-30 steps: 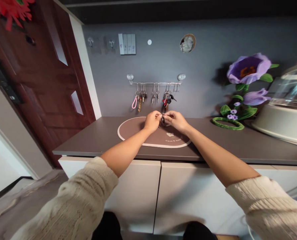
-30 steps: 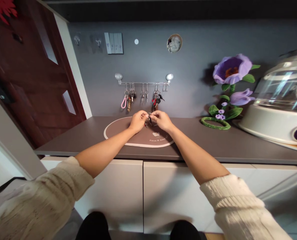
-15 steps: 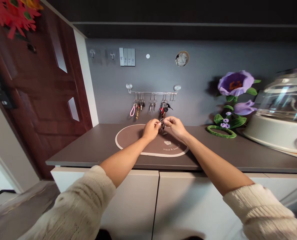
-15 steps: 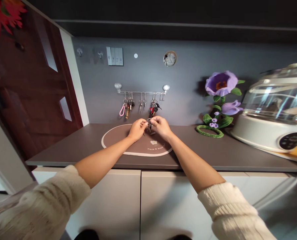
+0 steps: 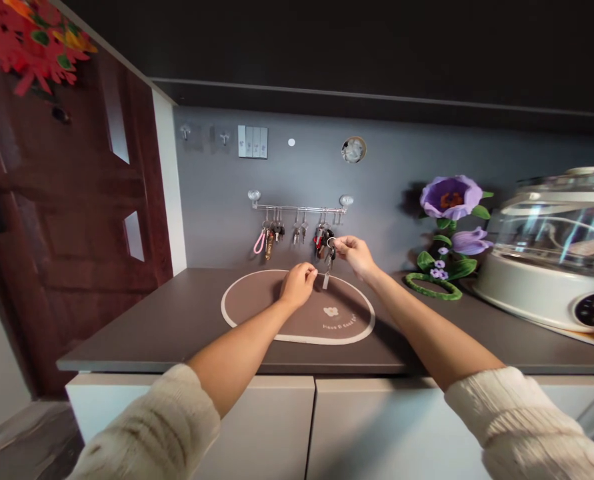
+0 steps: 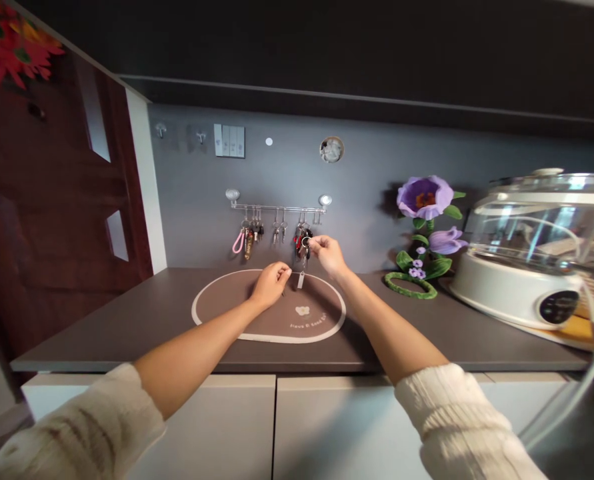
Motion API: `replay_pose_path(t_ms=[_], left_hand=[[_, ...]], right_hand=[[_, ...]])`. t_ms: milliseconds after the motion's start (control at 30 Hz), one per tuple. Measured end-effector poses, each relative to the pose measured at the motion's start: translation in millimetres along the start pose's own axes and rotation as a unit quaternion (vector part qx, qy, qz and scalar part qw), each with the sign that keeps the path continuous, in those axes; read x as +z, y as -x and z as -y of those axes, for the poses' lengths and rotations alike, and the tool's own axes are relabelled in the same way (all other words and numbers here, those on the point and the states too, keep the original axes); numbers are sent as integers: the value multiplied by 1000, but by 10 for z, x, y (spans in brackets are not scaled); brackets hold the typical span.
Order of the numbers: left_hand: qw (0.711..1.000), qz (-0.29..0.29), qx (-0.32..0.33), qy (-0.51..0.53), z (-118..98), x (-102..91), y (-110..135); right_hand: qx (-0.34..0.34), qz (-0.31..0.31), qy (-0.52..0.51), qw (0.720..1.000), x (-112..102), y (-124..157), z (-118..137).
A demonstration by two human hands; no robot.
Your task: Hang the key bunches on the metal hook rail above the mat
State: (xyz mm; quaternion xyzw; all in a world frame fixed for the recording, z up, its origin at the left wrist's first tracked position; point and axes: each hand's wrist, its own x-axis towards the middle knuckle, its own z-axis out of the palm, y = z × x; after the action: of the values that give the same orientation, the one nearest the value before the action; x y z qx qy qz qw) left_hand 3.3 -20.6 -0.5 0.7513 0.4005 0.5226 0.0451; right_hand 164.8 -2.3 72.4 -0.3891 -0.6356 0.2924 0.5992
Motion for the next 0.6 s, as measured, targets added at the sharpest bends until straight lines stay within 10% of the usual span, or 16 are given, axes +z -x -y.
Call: replay_pose_path(t_ms=[600], left_hand=[[999, 1, -31, 11, 15, 37, 2]], right_hand=[[67, -146, -75, 984, -34, -653, 327]])
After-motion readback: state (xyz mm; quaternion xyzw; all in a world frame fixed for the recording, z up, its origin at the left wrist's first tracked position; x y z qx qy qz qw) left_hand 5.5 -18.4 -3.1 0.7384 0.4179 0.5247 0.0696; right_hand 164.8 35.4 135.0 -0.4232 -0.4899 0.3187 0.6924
